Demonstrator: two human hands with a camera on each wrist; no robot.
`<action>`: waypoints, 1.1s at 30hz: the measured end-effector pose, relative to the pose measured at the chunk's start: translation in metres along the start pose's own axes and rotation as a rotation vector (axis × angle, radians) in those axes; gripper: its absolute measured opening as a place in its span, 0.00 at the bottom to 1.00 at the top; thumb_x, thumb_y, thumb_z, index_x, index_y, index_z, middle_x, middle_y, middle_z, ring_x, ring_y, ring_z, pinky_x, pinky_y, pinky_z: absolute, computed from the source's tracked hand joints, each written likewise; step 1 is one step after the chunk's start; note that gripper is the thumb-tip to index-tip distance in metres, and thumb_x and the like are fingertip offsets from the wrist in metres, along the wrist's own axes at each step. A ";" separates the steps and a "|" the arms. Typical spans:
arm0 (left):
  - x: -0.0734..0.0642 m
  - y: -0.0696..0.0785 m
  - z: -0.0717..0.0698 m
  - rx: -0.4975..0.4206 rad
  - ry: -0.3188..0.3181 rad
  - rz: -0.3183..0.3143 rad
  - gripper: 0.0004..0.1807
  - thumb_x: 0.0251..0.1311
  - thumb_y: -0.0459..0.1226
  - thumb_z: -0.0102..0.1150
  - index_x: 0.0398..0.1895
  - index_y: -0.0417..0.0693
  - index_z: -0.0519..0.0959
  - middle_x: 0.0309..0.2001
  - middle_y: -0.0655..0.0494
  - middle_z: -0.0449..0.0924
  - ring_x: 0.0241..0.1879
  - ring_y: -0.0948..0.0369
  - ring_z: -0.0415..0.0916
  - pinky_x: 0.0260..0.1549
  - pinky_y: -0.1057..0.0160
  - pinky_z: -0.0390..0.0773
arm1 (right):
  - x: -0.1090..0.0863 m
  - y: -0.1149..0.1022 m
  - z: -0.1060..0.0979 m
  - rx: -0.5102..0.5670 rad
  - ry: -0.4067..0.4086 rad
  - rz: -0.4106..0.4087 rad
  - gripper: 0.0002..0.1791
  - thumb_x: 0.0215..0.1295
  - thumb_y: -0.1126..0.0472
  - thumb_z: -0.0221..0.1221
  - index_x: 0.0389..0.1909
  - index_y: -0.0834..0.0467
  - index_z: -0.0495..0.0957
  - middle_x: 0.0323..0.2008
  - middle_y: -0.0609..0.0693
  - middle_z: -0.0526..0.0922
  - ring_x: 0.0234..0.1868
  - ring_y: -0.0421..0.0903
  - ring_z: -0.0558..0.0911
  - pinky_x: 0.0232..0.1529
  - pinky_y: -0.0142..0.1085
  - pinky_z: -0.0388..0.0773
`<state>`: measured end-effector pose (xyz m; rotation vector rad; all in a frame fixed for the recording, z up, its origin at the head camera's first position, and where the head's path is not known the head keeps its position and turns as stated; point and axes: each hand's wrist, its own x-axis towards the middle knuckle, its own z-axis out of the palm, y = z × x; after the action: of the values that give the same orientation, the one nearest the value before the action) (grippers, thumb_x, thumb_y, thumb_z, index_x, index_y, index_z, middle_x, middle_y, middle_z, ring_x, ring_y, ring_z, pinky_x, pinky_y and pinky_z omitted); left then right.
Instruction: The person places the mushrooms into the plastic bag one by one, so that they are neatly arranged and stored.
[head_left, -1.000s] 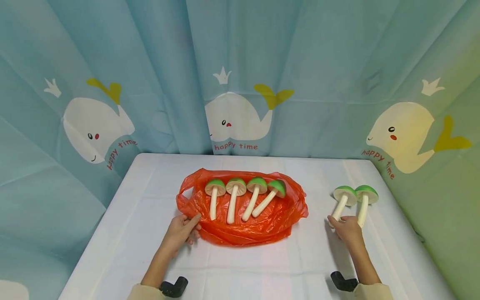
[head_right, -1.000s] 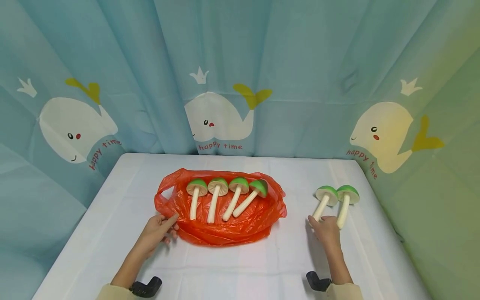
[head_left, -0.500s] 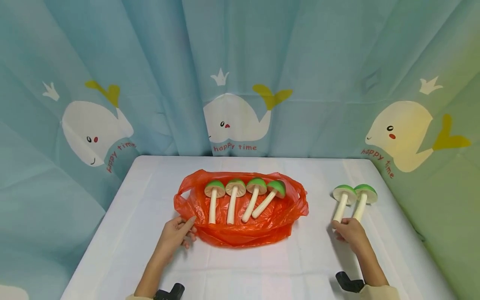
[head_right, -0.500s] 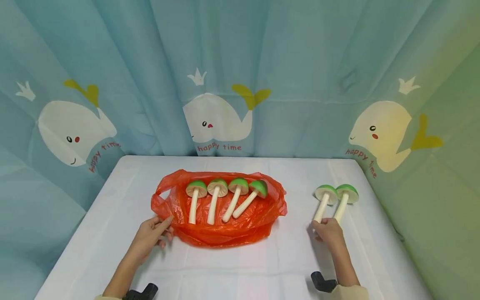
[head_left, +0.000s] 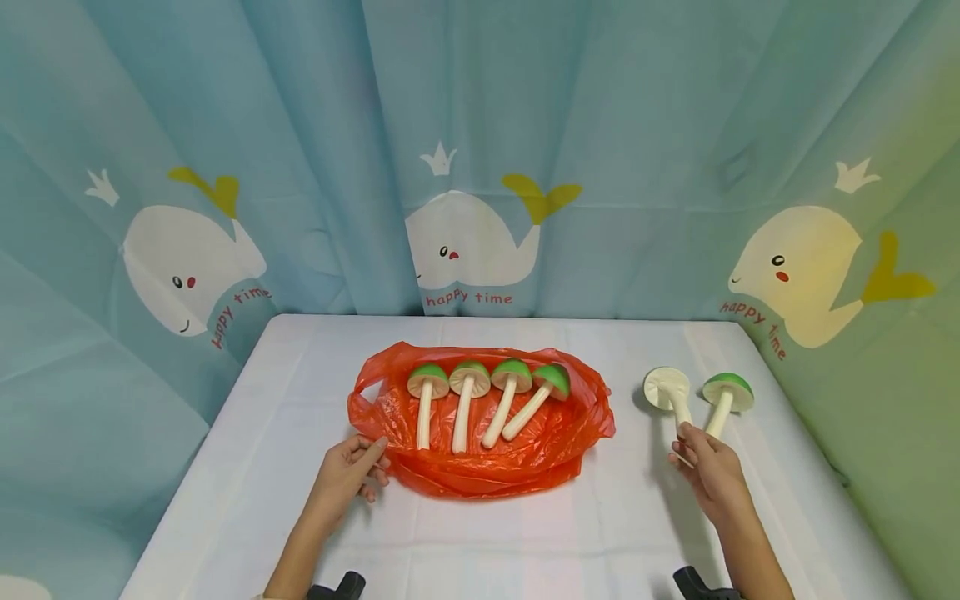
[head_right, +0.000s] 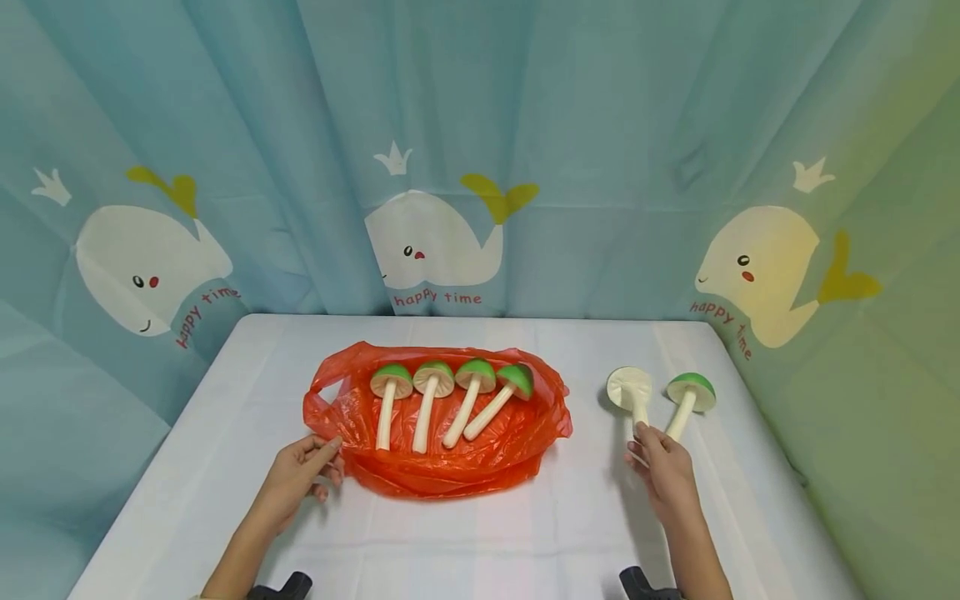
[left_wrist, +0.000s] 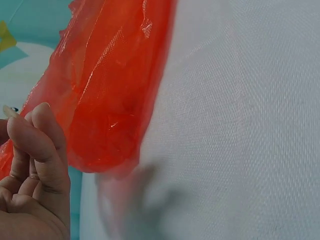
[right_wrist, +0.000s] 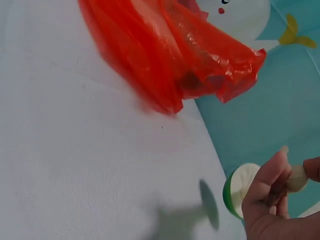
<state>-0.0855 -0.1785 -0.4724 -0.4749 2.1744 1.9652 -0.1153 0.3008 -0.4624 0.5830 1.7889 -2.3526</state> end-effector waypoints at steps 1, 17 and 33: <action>0.000 0.000 0.000 0.001 0.001 0.002 0.17 0.63 0.42 0.58 0.38 0.34 0.71 0.29 0.43 0.78 0.20 0.58 0.74 0.11 0.67 0.74 | -0.002 0.000 0.001 0.048 -0.021 -0.003 0.14 0.70 0.56 0.52 0.44 0.64 0.64 0.31 0.46 0.76 0.32 0.35 0.77 0.36 0.26 0.79; 0.002 0.002 0.003 0.034 0.029 0.038 0.24 0.63 0.50 0.56 0.40 0.35 0.70 0.26 0.44 0.78 0.19 0.56 0.74 0.13 0.66 0.77 | -0.019 0.014 0.014 0.386 -0.296 -0.205 0.13 0.75 0.64 0.40 0.40 0.61 0.74 0.34 0.50 0.77 0.32 0.41 0.75 0.32 0.30 0.76; 0.005 0.002 0.005 0.014 0.014 0.043 0.19 0.67 0.45 0.53 0.39 0.34 0.69 0.27 0.43 0.77 0.18 0.59 0.73 0.13 0.66 0.76 | -0.022 0.018 0.035 0.391 -0.743 -0.244 0.17 0.74 0.67 0.29 0.49 0.57 0.67 0.39 0.50 0.73 0.38 0.43 0.72 0.41 0.33 0.73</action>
<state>-0.0908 -0.1742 -0.4730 -0.4455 2.2240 1.9722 -0.0975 0.2601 -0.4626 -0.4699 1.1218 -2.5822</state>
